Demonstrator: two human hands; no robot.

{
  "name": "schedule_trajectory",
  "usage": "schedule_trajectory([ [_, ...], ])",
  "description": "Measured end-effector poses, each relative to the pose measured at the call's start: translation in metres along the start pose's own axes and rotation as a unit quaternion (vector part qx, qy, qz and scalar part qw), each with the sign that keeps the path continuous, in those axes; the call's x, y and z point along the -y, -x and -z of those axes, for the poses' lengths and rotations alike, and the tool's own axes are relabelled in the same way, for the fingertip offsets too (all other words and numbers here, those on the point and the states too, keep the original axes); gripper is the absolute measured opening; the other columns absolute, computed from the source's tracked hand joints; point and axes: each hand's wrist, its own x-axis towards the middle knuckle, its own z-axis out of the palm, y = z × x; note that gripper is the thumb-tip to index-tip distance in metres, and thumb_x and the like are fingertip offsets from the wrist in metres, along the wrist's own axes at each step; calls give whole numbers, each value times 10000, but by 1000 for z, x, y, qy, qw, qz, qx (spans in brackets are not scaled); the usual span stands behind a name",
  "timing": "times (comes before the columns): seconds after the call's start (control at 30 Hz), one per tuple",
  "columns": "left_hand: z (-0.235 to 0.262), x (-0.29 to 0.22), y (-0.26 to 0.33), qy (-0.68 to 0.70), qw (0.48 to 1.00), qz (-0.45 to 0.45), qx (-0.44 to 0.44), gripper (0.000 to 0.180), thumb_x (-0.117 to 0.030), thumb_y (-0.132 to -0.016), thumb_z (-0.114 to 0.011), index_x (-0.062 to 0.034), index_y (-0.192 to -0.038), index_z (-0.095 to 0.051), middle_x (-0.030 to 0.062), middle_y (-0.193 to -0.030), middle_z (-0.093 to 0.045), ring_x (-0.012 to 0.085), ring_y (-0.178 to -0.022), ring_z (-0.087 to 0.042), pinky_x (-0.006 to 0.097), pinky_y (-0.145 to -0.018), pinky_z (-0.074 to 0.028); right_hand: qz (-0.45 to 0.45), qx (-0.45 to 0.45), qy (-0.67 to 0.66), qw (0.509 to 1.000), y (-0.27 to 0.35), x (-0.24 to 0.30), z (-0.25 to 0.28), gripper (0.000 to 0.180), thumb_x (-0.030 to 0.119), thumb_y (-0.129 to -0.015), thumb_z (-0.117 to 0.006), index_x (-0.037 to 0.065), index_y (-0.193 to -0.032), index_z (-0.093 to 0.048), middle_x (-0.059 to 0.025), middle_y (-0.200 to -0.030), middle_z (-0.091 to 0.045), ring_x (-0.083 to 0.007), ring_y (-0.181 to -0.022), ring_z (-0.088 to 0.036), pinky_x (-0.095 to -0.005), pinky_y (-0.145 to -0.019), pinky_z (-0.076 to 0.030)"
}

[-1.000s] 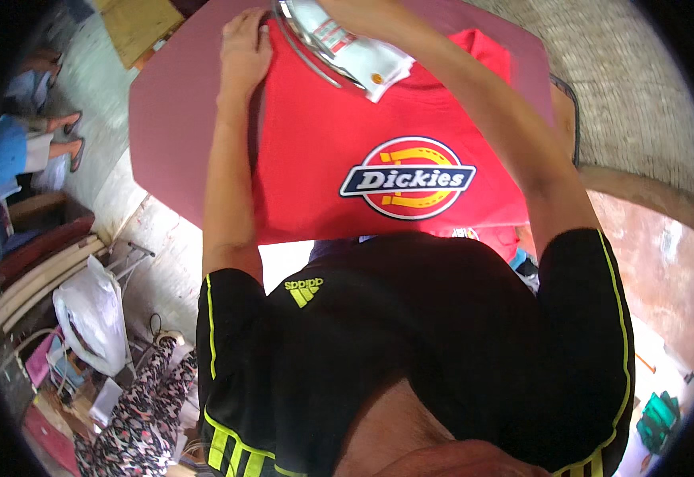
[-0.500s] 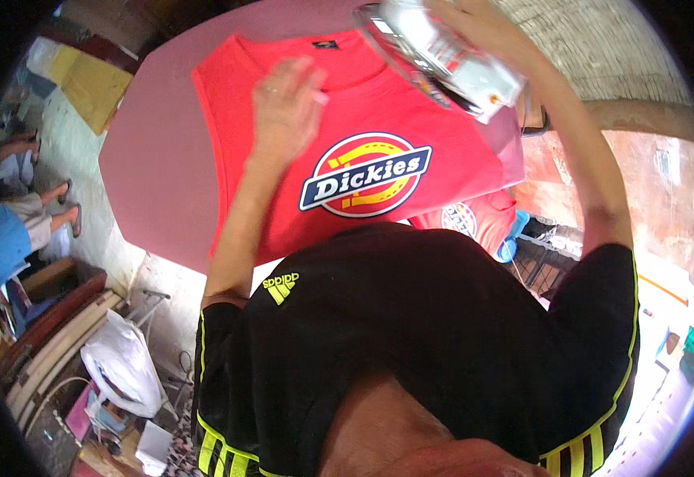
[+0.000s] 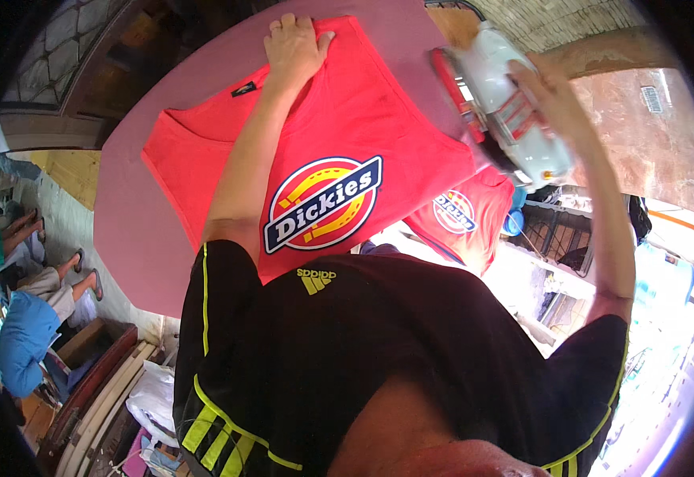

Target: The person irons a red Dickies t-shirt on a pink ironing board. They smooth the fabric with their hands, use a white iron to press the front and back of the shirt, and flip the garment to treat different sections.

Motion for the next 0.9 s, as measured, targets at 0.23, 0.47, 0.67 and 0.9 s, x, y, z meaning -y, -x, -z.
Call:
schedule_trajectory([
  [0.23, -32, 39, -28, 130, 990, -47, -10, 238, -250, -876, -666, -49, -997, -635, 152, -971, -634, 351, -892, -626, 458, -769, -515, 268, -115, 44, 955, -54, -27, -128, 253, 254, -970, -587, 27, -1078, -607, -131, -771, -598, -255, -651, -593, -378, -562, -466],
  [0.47, -14, 27, -11, 201, 976, -40, -71, 193, -245, -868, -681, -62, -918, -643, 114, -880, -637, 325, -839, -621, 439, -747, -494, 471, -371, 588, 543, -109, -4, -131, 433, 248, -894, -578, 76, -1292, -564, -186, -1119, -616, -222, -739, -598, -307, -622, -497],
  [0.67, -13, 50, -21, 260, 965, -21, -18, 136, -118, -863, -615, -39, -960, -669, 175, -1003, -667, 351, -931, -636, 417, -821, -500, 463, -76, 39, 882, -105, 14, -132, 234, 173, -959, -574, 25, -1139, -593, -185, -1032, -606, -366, -885, -596, -413, -784, -482],
  [0.9, -24, 57, -33, 264, 964, -19, 0, 111, -68, -837, -591, -5, -873, -675, 186, -904, -687, 349, -901, -654, 406, -805, -510, 522, -310, 508, 611, -119, 21, -149, 380, 197, -875, -563, 89, -1238, -583, -194, -1163, -593, -251, -722, -596, -341, -645, -500],
])
